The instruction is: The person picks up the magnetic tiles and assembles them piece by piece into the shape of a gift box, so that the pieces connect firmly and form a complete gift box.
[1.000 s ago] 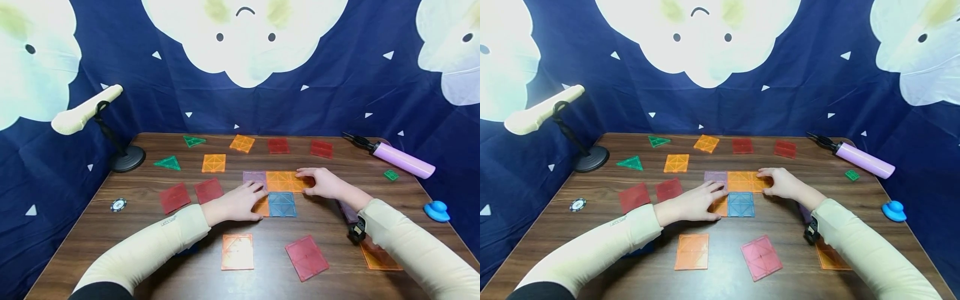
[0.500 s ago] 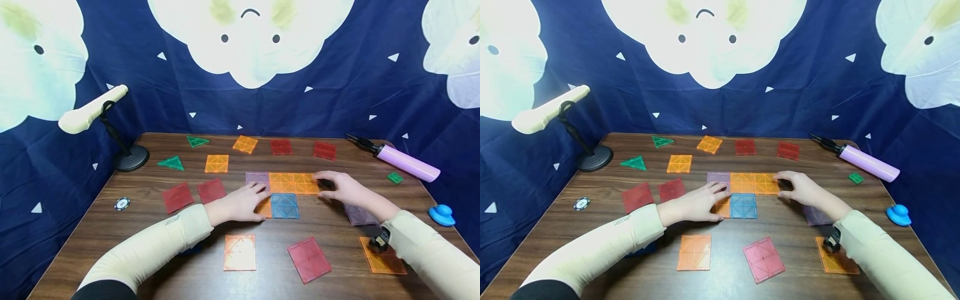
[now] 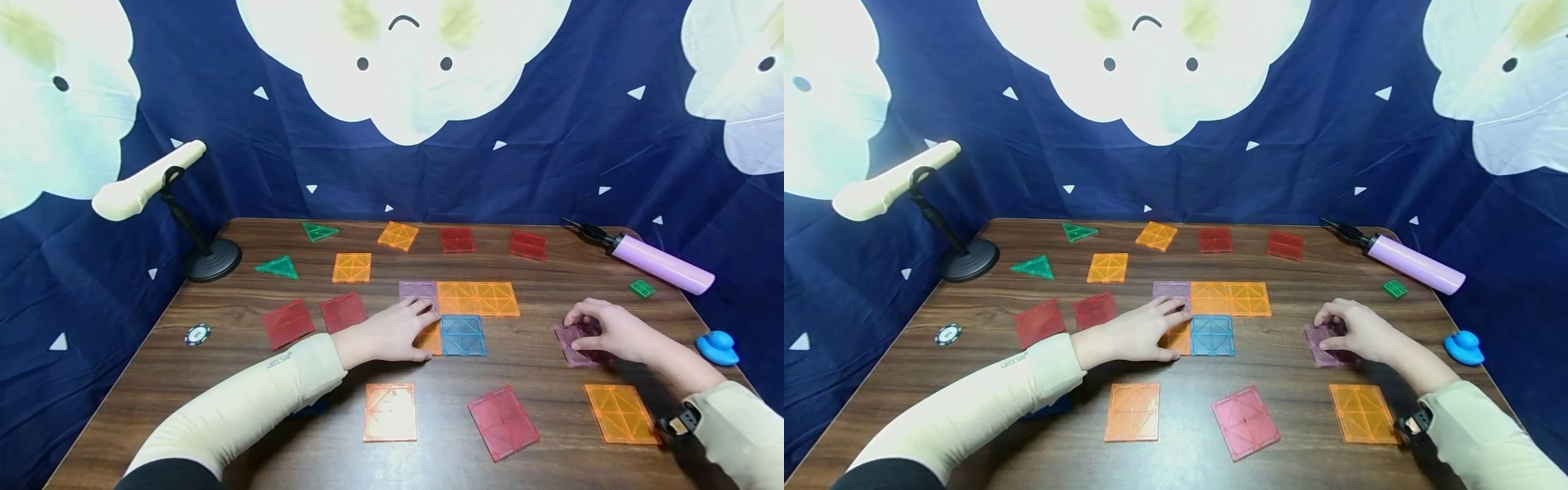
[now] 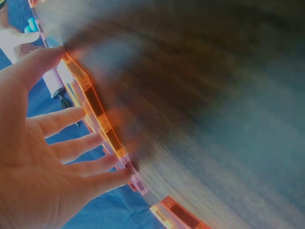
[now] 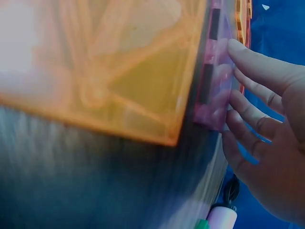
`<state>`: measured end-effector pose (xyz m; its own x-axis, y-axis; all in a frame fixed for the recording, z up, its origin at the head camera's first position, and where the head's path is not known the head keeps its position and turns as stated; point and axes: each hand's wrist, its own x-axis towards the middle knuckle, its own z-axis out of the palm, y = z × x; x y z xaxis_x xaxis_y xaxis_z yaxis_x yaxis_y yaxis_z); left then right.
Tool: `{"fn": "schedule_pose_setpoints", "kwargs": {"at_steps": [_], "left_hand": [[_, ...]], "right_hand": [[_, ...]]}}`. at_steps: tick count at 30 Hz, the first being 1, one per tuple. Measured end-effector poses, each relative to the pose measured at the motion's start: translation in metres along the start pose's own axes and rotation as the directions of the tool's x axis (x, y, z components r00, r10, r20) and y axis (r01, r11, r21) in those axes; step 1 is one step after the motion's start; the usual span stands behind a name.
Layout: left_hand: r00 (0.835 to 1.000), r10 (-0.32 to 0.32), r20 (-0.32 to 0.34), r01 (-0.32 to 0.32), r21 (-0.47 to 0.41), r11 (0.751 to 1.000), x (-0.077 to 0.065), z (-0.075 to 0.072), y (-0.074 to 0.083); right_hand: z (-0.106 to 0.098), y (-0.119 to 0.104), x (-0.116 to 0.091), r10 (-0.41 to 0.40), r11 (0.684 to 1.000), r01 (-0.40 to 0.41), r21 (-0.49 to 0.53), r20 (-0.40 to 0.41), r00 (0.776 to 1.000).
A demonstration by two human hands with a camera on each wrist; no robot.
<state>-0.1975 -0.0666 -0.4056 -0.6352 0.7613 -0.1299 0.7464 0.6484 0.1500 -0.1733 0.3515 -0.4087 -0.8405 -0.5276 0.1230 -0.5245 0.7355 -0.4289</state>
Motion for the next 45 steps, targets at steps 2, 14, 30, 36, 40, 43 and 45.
{"fn": "schedule_pose_setpoints", "kwargs": {"at_steps": [2, 14, 30, 36, 40, 43, 45], "left_hand": [[1.0, -0.001, 0.001, 0.001, 0.0, 1.0, 0.0, 0.0, 0.0], [1.0, 0.0, -0.001, 0.0, -0.015, 1.0, 0.0, 0.001, 0.001], [1.0, 0.008, -0.014, -0.008, -0.035, 0.999, -0.004, 0.002, -0.001], [1.0, -0.008, 0.0, 0.008, -0.039, 0.999, -0.003, 0.001, 0.001], [1.0, -0.001, 0.007, 0.002, -0.089, 0.996, -0.002, -0.002, -0.002], [1.0, -0.01, -0.008, 0.009, -0.138, 0.99, -0.005, -0.004, -0.01], [0.999, -0.04, -0.029, 0.035, -0.155, 0.987, -0.011, -0.008, -0.017]], "right_hand": [[0.004, -0.002, 0.001, -0.023, 1.0, 0.022, -0.018, -0.019, 1.0], [0.018, -0.04, 0.009, -0.08, 0.989, 0.086, -0.117, 0.058, 0.995], [0.046, -0.073, 0.046, -0.251, 0.958, 0.266, -0.109, 0.13, 0.959], [0.046, -0.079, 0.053, -0.245, 0.957, 0.257, -0.137, 0.101, 0.964], [0.046, -0.079, 0.055, -0.197, 0.974, 0.206, -0.093, 0.092, 0.976], [0.048, -0.077, 0.058, -0.155, 0.987, 0.16, -0.028, 0.12, 0.981], [0.049, -0.077, 0.06, -0.14, 0.99, 0.139, 0.016, 0.153, 0.978]]}}
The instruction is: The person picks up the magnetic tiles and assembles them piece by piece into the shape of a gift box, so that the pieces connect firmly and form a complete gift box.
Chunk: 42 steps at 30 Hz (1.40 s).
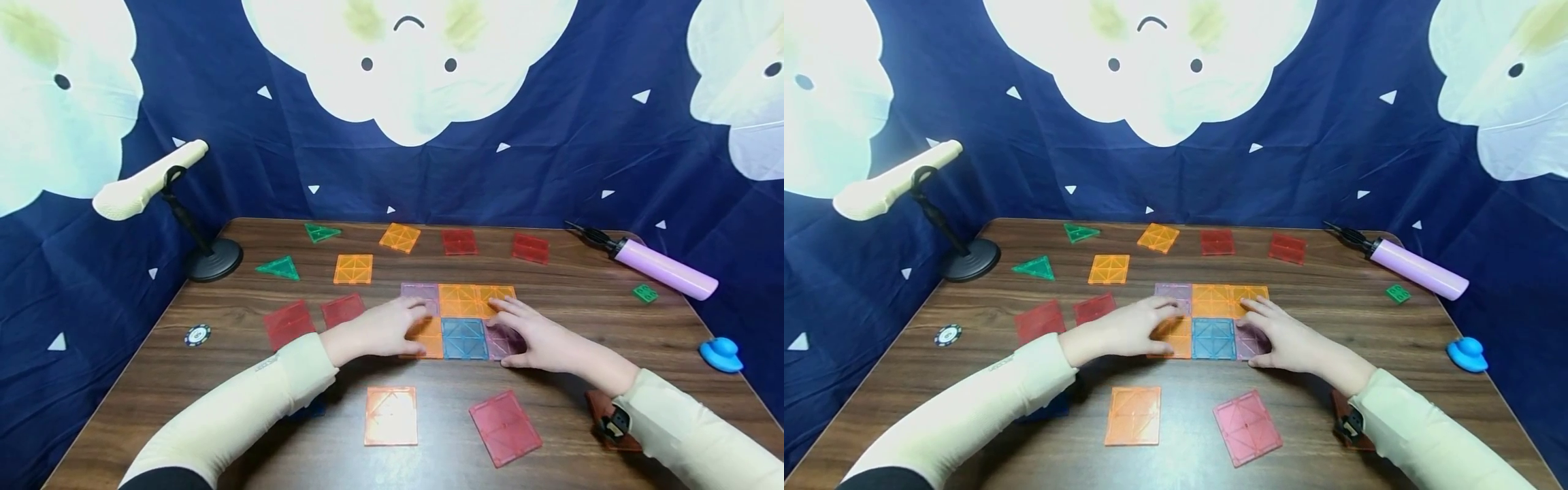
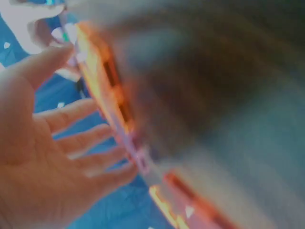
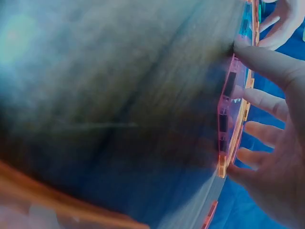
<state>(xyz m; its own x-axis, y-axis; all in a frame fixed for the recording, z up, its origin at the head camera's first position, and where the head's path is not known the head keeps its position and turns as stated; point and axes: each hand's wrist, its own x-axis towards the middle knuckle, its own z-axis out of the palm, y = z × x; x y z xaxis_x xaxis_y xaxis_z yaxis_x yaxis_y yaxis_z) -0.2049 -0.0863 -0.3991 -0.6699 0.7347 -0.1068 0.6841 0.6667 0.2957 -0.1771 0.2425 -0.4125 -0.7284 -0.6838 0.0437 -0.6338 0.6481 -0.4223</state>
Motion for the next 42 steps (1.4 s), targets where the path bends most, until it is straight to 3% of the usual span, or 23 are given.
{"fn": "schedule_pose_setpoints", "kwargs": {"at_steps": [4, 8, 10, 11, 13, 17, 23, 29, 42], "left_hand": [[0.989, -0.129, -0.077, 0.133, 0.06, 0.989, -0.019, -0.011, -0.015], [0.939, -0.329, -0.1, 0.34, 0.121, 0.933, -0.042, -0.015, -0.032], [0.916, -0.392, -0.083, 0.399, 0.124, 0.908, -0.051, -0.014, -0.039], [0.913, -0.402, -0.074, 0.408, 0.119, 0.905, -0.054, -0.014, -0.042], [0.922, -0.381, -0.064, 0.386, 0.108, 0.916, -0.058, -0.012, -0.047], [0.957, -0.284, -0.063, 0.288, 0.07, 0.955, -0.062, -0.009, -0.052], [0.989, -0.133, -0.065, 0.133, -0.001, 0.991, -0.062, -0.005, -0.046], [0.995, -0.06, -0.078, 0.059, -0.021, 0.998, -0.061, -0.004, -0.037], [0.998, -0.041, -0.054, 0.039, -0.036, 0.999, -0.058, -0.005, -0.03]], "right_hand": [[0.002, 0.002, 0.0, 0.013, 0.999, -0.015, 0.036, 0.043, 0.999], [0.002, 0.001, 0.0, 0.02, 1.0, -0.021, 0.018, 0.047, 0.999], [0.002, 0.001, 0.0, 0.031, 0.999, -0.031, 0.008, 0.046, 0.998], [0.001, 0.0, 0.0, 0.035, 0.999, -0.036, 0.006, 0.044, 0.998], [0.001, 0.0, 0.0, 0.045, 0.999, -0.045, -0.002, 0.041, 0.998], [0.001, -0.002, 0.002, 0.051, 0.999, -0.05, -0.008, 0.031, 0.998], [0.002, -0.004, 0.007, 0.028, 1.0, -0.028, -0.012, 0.016, 0.999], [0.003, -0.003, 0.01, 0.039, 0.999, -0.038, -0.018, 0.02, 0.999], [0.002, -0.001, 0.013, 0.043, 0.999, -0.043, -0.023, 0.038, 0.998]]}}
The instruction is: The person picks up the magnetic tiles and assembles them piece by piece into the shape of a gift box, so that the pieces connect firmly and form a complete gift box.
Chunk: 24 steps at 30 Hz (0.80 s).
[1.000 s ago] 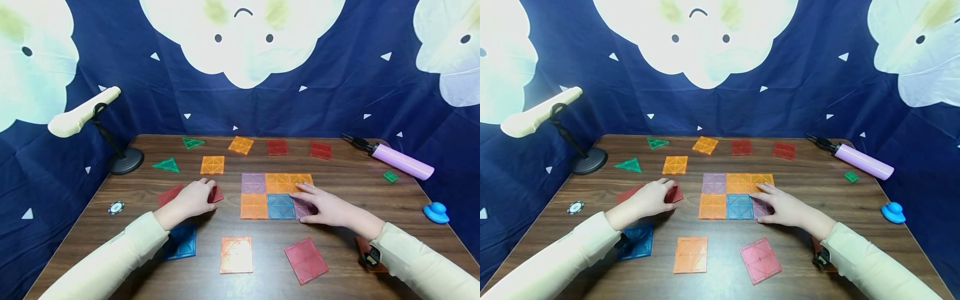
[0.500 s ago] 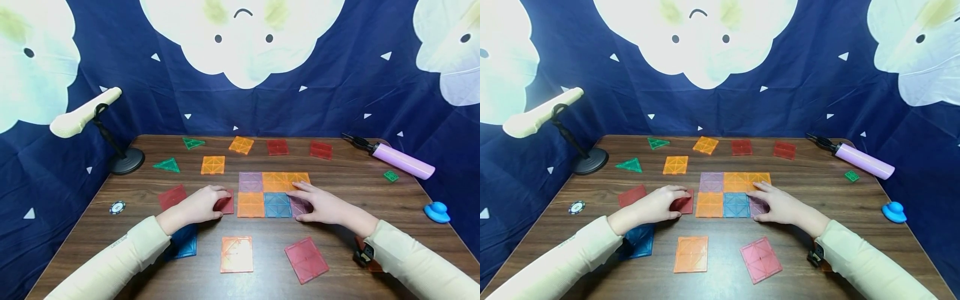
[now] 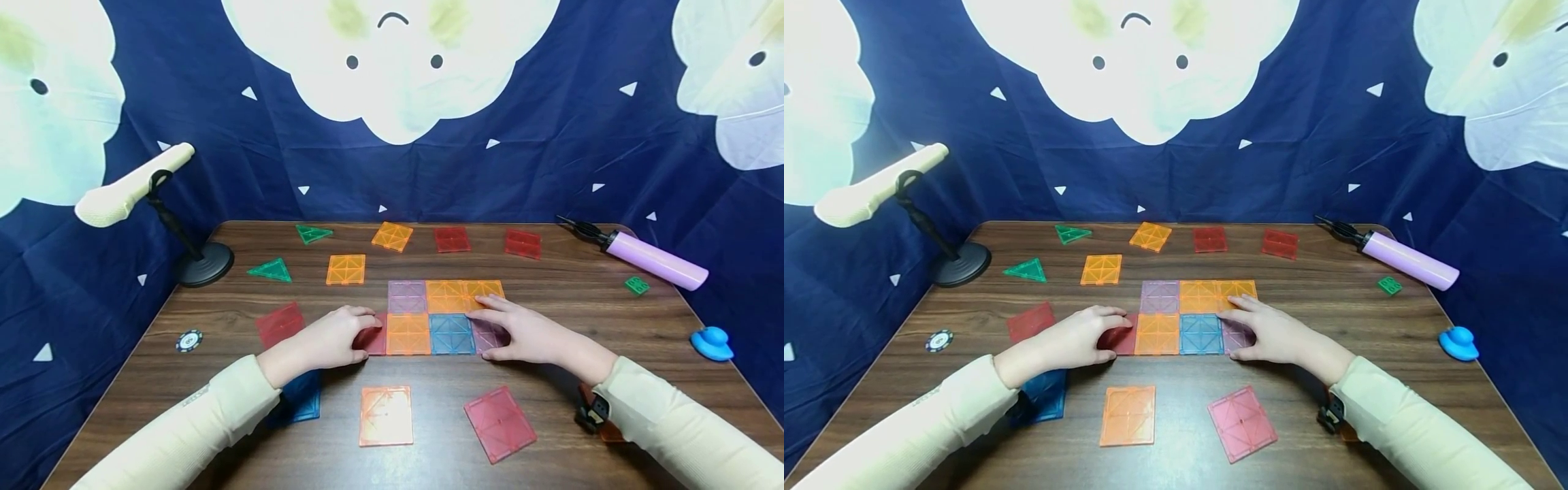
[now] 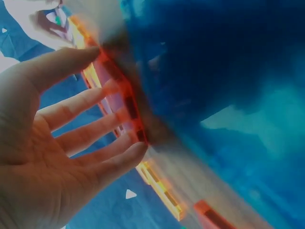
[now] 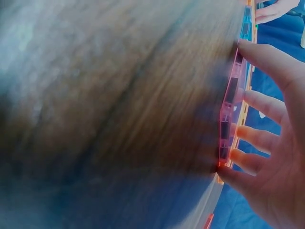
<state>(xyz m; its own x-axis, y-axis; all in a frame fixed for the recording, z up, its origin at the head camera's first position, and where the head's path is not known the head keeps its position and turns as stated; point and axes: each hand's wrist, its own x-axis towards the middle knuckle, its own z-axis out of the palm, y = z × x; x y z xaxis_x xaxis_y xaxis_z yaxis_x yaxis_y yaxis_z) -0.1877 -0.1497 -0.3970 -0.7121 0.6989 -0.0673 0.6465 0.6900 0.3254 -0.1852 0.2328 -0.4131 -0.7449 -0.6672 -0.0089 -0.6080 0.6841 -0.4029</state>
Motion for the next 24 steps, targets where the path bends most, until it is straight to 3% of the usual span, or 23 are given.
{"fn": "schedule_pose_setpoints", "kwargs": {"at_steps": [3, 6, 10, 15, 19, 24], "left_hand": [[1.0, -0.008, -0.014, 0.008, -0.023, 1.0, 0.004, -0.005, -0.008], [0.997, -0.026, -0.069, 0.024, -0.04, 0.999, 0.011, -0.013, -0.024], [0.987, -0.103, -0.122, 0.096, -0.059, 0.994, 0.022, -0.024, -0.05], [0.979, -0.195, -0.054, 0.191, -0.058, 0.98, 0.035, -0.027, -0.074], [0.978, -0.208, -0.003, 0.208, -0.042, 0.977, 0.04, -0.024, -0.074], [0.985, -0.171, 0.01, 0.171, -0.021, 0.985, 0.04, -0.019, -0.061]], "right_hand": [[-0.001, 0.0, 0.0, 0.002, 1.0, -0.002, -0.003, 0.004, 1.0], [-0.001, 0.0, 0.0, 0.005, 1.0, -0.005, 0.0, 0.006, 1.0], [-0.002, 0.001, 0.001, 0.007, 1.0, -0.007, 0.002, 0.006, 1.0], [-0.002, 0.001, 0.004, -0.001, 1.0, 0.001, -0.009, 0.005, 1.0], [-0.001, 0.0, 0.005, -0.002, 1.0, 0.002, -0.011, 0.003, 1.0], [-0.001, 0.001, 0.006, -0.018, 1.0, 0.018, 0.001, -0.014, 1.0]]}}
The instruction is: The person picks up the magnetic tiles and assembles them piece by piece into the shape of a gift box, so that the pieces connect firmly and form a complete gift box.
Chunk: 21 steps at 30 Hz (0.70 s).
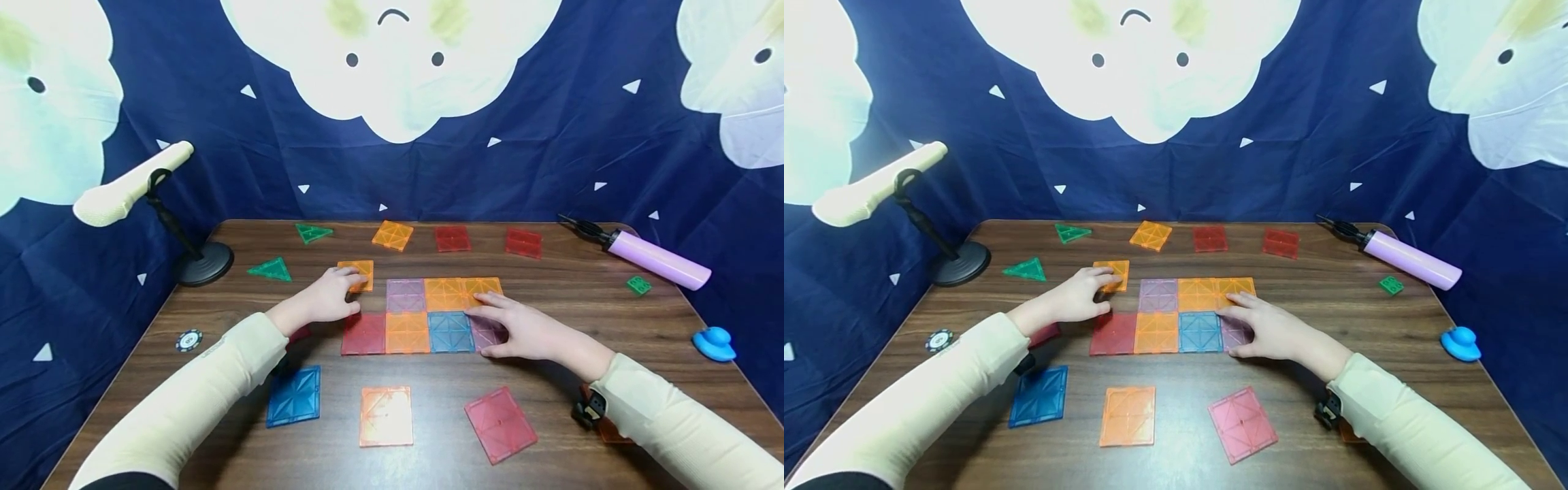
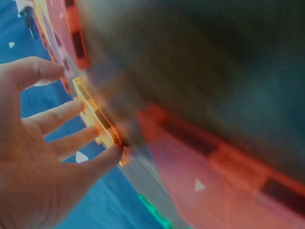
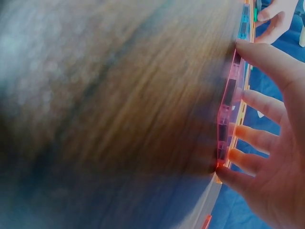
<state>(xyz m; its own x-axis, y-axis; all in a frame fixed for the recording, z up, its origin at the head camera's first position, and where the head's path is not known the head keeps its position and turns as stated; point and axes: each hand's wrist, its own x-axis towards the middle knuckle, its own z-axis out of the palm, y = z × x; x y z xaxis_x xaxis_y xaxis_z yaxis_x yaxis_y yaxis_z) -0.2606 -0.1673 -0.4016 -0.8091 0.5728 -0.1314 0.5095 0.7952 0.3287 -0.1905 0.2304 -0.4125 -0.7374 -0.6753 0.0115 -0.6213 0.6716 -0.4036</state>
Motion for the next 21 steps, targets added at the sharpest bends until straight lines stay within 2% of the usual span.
{"fn": "schedule_pose_setpoints", "kwargs": {"at_steps": [7, 14, 21], "left_hand": [[0.999, 0.05, 0.01, -0.051, 0.007, 0.999, -0.012, 0.008, 0.015], [0.999, 0.03, 0.038, -0.028, -0.039, 0.999, -0.02, 0.009, 0.027], [0.998, 0.049, 0.046, -0.047, -0.045, 0.998, -0.022, 0.011, 0.031]], "right_hand": [[-0.001, 0.0, 0.001, 0.01, 1.0, -0.01, 0.002, 0.006, 1.0], [0.0, 0.0, -0.001, 0.018, 1.0, -0.018, 0.001, 0.008, 1.0], [0.001, 0.0, 0.001, 0.004, 0.999, -0.004, -0.032, -0.015, 1.0]]}}
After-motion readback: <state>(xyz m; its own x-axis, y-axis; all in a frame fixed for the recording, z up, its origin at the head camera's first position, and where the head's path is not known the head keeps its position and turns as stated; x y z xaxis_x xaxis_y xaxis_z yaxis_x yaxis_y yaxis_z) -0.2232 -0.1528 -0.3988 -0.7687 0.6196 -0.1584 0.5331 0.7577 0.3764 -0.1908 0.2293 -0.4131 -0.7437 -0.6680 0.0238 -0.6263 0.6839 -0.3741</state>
